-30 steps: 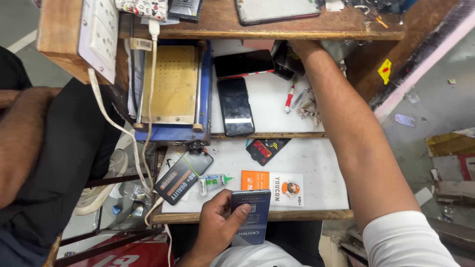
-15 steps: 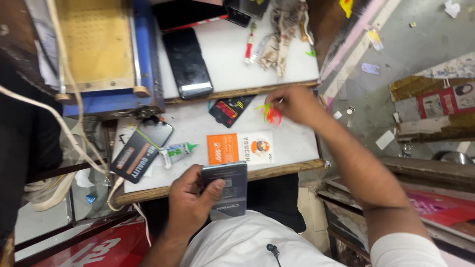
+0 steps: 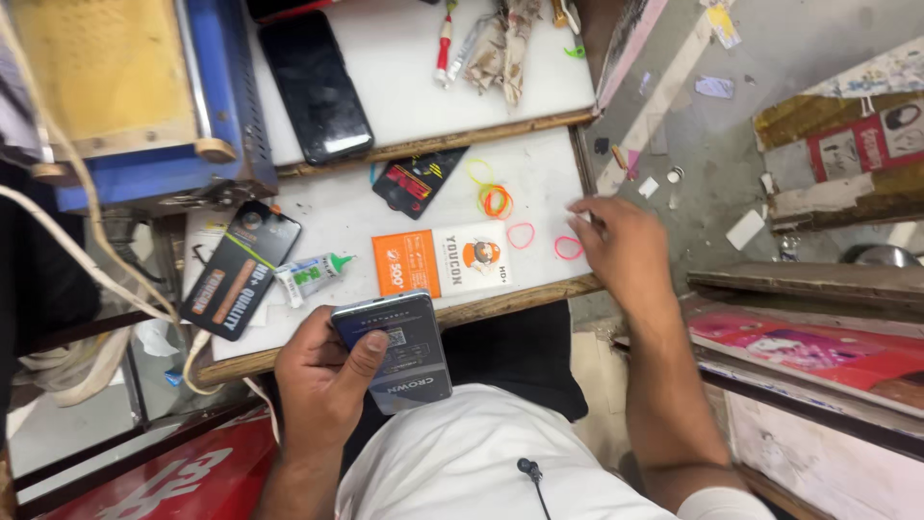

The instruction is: The person cleans the back of a smartphone with a cloth and toothbrush, then applies adhesive to the frame and reassembles the back cover. They secure the device with rubber bands and inspect the finished assembly.

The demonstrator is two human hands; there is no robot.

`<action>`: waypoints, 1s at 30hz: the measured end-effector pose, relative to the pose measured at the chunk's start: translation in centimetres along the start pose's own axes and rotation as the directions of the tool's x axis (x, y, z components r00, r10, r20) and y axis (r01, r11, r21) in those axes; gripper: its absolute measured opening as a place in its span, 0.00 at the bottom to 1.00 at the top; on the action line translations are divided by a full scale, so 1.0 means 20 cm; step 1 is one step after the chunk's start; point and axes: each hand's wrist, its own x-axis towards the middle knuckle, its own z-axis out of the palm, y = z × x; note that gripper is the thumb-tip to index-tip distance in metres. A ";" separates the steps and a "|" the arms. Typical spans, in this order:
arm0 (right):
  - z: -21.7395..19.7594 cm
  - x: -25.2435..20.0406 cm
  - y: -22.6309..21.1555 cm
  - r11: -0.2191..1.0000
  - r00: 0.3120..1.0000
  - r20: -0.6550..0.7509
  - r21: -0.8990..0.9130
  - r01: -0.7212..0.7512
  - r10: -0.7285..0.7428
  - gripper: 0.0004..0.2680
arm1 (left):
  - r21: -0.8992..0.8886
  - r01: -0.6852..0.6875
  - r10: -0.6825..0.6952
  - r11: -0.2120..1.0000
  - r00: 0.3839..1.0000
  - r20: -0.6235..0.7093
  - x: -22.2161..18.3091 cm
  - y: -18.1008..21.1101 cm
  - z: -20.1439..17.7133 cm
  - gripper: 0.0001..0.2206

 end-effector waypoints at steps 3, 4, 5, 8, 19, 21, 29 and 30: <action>-0.02 -0.13 0.04 0.995 0.995 0.008 0.008 -0.103 0.103 0.05 | 0.025 -0.004 0.004 1.000 1.000 0.003 0.03 -0.01 0.01 0.11; 0.00 -0.15 0.04 0.990 0.987 0.071 -0.018 -0.143 0.143 0.06 | 0.020 -0.008 0.008 1.000 1.000 0.028 0.04 -0.02 0.02 0.10; 0.01 -0.17 0.05 0.983 0.974 0.133 -0.047 -0.180 0.185 0.06 | 0.015 -0.012 0.011 1.000 0.999 0.053 0.05 -0.03 0.03 0.10; 0.10 -0.18 0.07 0.988 0.996 0.023 -0.121 0.092 -0.090 0.05 | -0.071 0.021 -0.013 0.997 0.994 0.109 0.08 -0.05 0.08 0.11; 0.18 -0.29 -0.11 0.253 0.834 0.506 0.855 -0.452 -0.221 0.05 | -0.109 0.216 -0.156 0.970 0.904 0.398 0.18 -0.11 0.19 0.14; 0.22 -0.29 -0.21 0.210 0.839 0.475 0.878 -0.431 -0.265 0.05 | -0.153 0.288 -0.187 0.945 0.863 0.469 0.19 -0.10 0.20 0.16; 0.18 -0.21 -0.28 0.679 0.847 0.219 0.704 0.206 -0.485 0.06 | -0.135 0.327 -0.179 0.935 0.767 0.617 0.19 -0.11 0.12 0.13; 0.18 -0.19 -0.26 0.424 0.822 0.147 0.897 0.123 -0.550 0.06 | -0.135 0.342 -0.182 0.930 0.749 0.637 0.18 -0.11 0.12 0.13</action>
